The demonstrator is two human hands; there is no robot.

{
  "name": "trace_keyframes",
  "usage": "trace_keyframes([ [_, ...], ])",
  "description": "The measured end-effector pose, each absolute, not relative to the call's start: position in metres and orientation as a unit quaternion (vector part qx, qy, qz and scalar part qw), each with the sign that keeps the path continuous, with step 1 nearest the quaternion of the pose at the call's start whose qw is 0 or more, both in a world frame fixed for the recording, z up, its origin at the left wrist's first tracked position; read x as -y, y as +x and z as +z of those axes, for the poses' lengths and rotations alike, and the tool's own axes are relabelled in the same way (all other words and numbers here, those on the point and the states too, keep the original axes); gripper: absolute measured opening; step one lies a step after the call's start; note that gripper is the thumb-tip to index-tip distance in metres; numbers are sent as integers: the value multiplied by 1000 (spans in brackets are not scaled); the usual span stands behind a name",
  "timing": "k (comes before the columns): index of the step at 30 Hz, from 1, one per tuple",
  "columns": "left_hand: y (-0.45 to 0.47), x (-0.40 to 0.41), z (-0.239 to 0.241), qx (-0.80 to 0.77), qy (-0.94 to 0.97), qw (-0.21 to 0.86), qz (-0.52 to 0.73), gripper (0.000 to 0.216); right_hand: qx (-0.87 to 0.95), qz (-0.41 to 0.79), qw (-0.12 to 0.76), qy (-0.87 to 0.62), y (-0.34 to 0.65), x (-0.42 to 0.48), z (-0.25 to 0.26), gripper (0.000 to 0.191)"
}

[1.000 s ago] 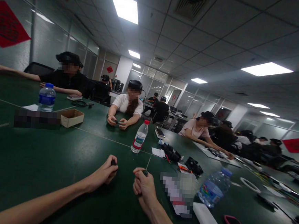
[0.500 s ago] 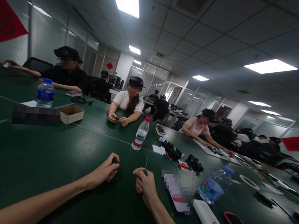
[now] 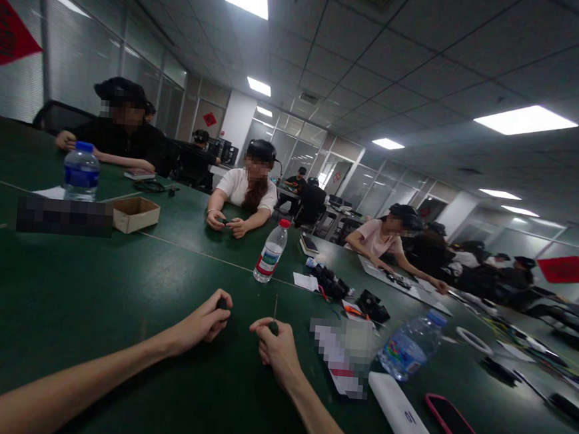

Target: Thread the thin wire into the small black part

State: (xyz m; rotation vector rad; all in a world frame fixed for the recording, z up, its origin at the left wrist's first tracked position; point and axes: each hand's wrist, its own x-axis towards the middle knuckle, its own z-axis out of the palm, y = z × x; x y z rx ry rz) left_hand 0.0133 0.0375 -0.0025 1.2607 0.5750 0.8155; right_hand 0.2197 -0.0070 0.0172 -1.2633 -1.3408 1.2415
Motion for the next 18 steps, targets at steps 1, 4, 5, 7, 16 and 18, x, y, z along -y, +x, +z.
trace_keyframes([
  [1,13,-38,-3,-253,566,696,363,18,540,502,446,-507,220,8,18,24],
  [4,13,-39,-8,-246,568,693,370,15,550,492,439,-513,220,9,20,23],
  [5,13,-40,-9,-249,570,687,375,15,555,487,434,-517,219,10,21,21],
  [7,15,-40,-12,-261,576,673,384,15,560,483,425,-522,218,10,22,18],
  [16,16,-37,-7,-283,607,630,394,16,546,498,429,-519,219,7,21,19],
  [18,15,-36,-4,-282,611,629,388,15,542,497,438,-518,222,5,18,23],
])
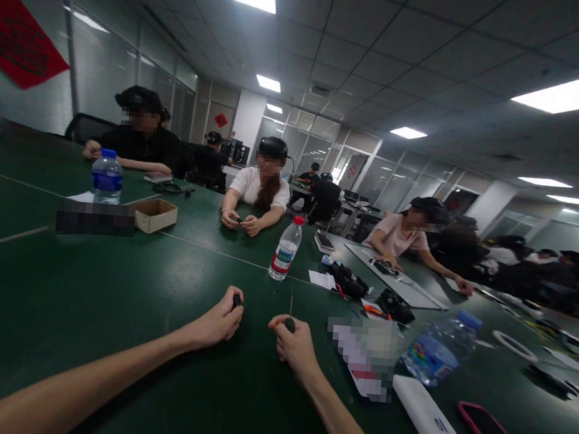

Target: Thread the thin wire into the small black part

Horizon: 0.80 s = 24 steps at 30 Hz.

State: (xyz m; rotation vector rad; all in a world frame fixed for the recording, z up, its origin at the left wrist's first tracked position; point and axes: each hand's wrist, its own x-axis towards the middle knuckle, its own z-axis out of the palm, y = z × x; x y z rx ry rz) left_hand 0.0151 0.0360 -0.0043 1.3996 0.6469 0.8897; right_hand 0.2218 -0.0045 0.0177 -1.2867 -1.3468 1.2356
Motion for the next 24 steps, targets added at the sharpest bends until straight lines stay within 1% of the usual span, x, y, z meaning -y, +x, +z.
trace_keyframes([
  [3,15,-34,-1,-286,617,627,381,14,550,488,441,-514,223,1,13,26],
  [6,16,-33,0,-294,608,630,385,14,558,473,446,-514,221,-1,8,23],
  [9,16,-32,-1,-283,592,658,369,14,560,468,444,-520,218,0,6,19],
  [12,15,-32,-1,-269,584,683,346,15,563,468,437,-523,217,3,7,19],
  [15,14,-31,1,-278,584,683,341,15,577,463,424,-523,217,8,12,20],
  [19,13,-30,4,-281,599,678,321,20,610,433,400,-530,217,11,16,15],
  [24,12,-29,5,-285,606,676,309,29,618,408,398,-541,215,13,19,10],
])
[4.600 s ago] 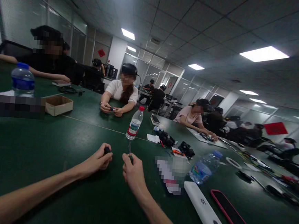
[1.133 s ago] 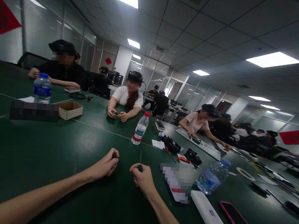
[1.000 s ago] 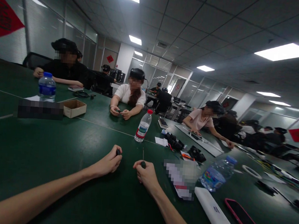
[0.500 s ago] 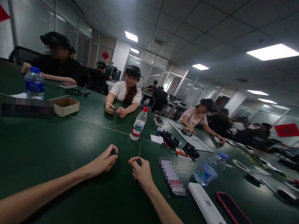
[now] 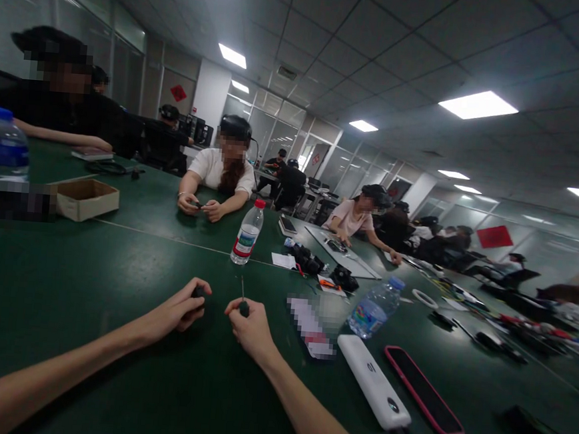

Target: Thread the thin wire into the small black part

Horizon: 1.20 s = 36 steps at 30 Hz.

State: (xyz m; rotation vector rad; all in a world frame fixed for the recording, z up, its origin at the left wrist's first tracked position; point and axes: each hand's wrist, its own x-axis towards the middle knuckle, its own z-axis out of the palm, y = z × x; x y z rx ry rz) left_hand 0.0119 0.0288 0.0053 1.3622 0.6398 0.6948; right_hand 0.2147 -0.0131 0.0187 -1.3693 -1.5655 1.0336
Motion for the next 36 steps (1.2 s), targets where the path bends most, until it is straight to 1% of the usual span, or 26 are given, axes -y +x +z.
trace_keyframes([
  [3,13,-28,5,-286,612,663,323,31,620,377,411,-552,214,17,23,11],
  [6,14,-30,4,-287,607,659,338,31,674,263,397,-564,215,20,27,15],
  [8,14,-31,5,-283,596,665,350,31,730,170,349,-563,218,20,28,17],
  [10,13,-33,5,-277,582,673,363,31,760,108,291,-571,222,18,28,19],
  [15,13,-37,3,-269,535,685,415,31,766,14,203,-610,223,13,22,31],
  [19,13,-37,3,-259,492,707,437,32,773,-12,165,-612,221,12,20,41],
  [22,12,-37,4,-262,482,710,441,33,774,-23,150,-615,220,13,21,44],
  [29,12,-38,1,-271,530,683,424,43,788,-19,135,-600,218,17,26,43],
  [36,9,-37,1,-298,562,658,403,42,796,8,143,-588,216,20,30,43],
])
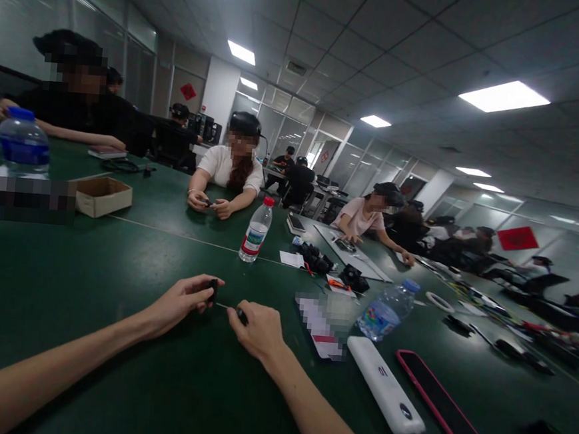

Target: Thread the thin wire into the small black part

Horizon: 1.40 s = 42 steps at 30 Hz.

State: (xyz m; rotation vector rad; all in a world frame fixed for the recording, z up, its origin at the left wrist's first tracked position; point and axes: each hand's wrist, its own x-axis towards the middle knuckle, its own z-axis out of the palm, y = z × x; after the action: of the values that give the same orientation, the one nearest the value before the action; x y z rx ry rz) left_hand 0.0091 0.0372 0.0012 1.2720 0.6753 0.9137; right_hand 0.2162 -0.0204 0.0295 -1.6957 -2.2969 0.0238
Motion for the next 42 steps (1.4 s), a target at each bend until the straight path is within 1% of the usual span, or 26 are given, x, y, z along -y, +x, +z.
trace_keyframes([
  [8,9,-37,0,-309,561,645,417,41,791,-8,137,-597,216,19,26,43],
  [16,12,-41,-6,-322,542,638,442,42,790,2,146,-596,217,18,27,43],
  [27,8,-36,7,-316,643,576,394,40,784,2,144,-603,215,18,28,42],
  [35,9,-39,2,-300,632,590,403,31,775,-12,153,-613,219,14,21,45],
  [40,11,-38,4,-275,667,596,352,27,753,-9,172,-635,220,12,19,44],
  [42,10,-37,7,-287,658,596,361,28,755,4,172,-632,219,11,20,45],
])
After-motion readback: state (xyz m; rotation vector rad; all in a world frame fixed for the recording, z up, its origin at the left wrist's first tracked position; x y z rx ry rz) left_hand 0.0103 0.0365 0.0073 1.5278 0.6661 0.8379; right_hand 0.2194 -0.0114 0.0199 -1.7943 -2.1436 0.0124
